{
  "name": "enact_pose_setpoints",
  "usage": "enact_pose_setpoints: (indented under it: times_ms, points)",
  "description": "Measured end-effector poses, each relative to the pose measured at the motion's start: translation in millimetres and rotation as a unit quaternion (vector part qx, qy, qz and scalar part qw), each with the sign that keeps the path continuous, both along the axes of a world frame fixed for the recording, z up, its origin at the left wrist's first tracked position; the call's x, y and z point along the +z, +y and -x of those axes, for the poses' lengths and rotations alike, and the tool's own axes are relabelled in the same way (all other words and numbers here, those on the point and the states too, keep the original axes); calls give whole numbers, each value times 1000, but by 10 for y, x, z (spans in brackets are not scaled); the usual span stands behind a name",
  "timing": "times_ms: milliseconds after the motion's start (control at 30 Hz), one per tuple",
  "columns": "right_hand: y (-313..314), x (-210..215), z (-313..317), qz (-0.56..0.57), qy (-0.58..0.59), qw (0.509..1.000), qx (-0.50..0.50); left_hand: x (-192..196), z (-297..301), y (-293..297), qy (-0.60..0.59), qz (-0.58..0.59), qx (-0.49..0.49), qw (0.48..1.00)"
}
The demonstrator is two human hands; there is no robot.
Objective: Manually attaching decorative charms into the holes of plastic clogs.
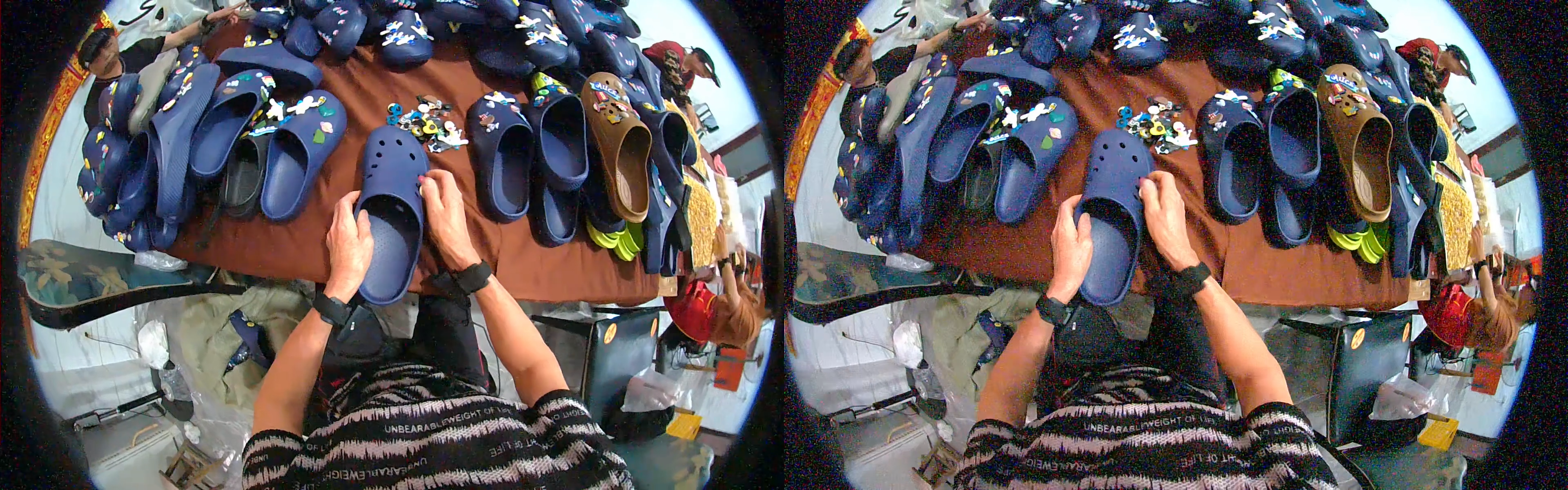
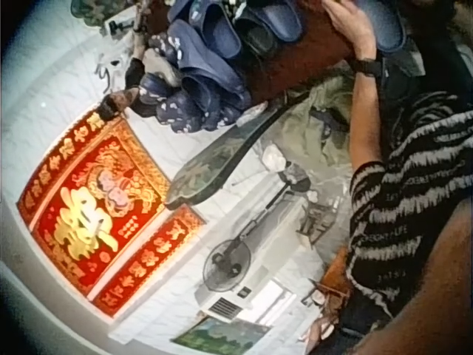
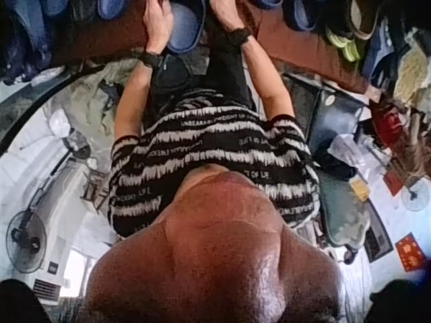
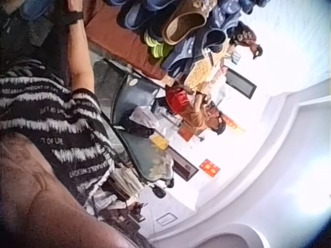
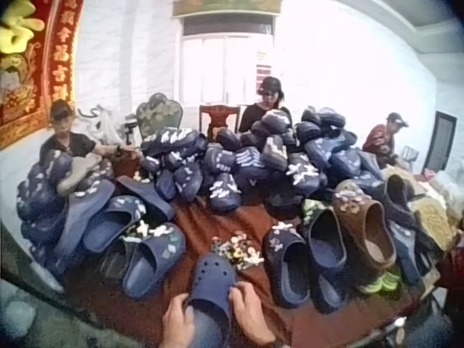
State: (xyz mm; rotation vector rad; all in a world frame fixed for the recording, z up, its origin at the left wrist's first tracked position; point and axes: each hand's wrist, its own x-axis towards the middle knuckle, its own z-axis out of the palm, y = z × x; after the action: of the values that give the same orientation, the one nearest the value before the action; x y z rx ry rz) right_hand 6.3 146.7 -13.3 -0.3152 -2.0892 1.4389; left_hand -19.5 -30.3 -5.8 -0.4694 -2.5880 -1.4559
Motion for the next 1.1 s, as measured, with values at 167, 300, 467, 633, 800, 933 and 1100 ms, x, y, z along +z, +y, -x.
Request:
enact_pose_setpoints:
  times_ms: [167,300,467,633,800,933,1100]
  points:
    - [41,-9,-185,184,-69,980,23,-19,12,-18,9,12,-5,1000]
    - [37,45,-165,110,-24,994,18,22,0,-7,12,13,-5,1000]
    - [-34,-31,-213,68,-25,997,28,29,2,2,-10,10,-4,1000]
    - [97,133,-189,61,-27,996,58,38,11,-6,-29,18,-7,999]
    - [467,100,30,-112,30,982,148,96,-24,24,-25,-1,-13,1000]
    - [546,248,53,-158,7,966,204,125,-28,30,-24,2,-14,1000]
    - [623,307,127,-233,-13,944,232,142,-15,43,-26,17,-11,999]
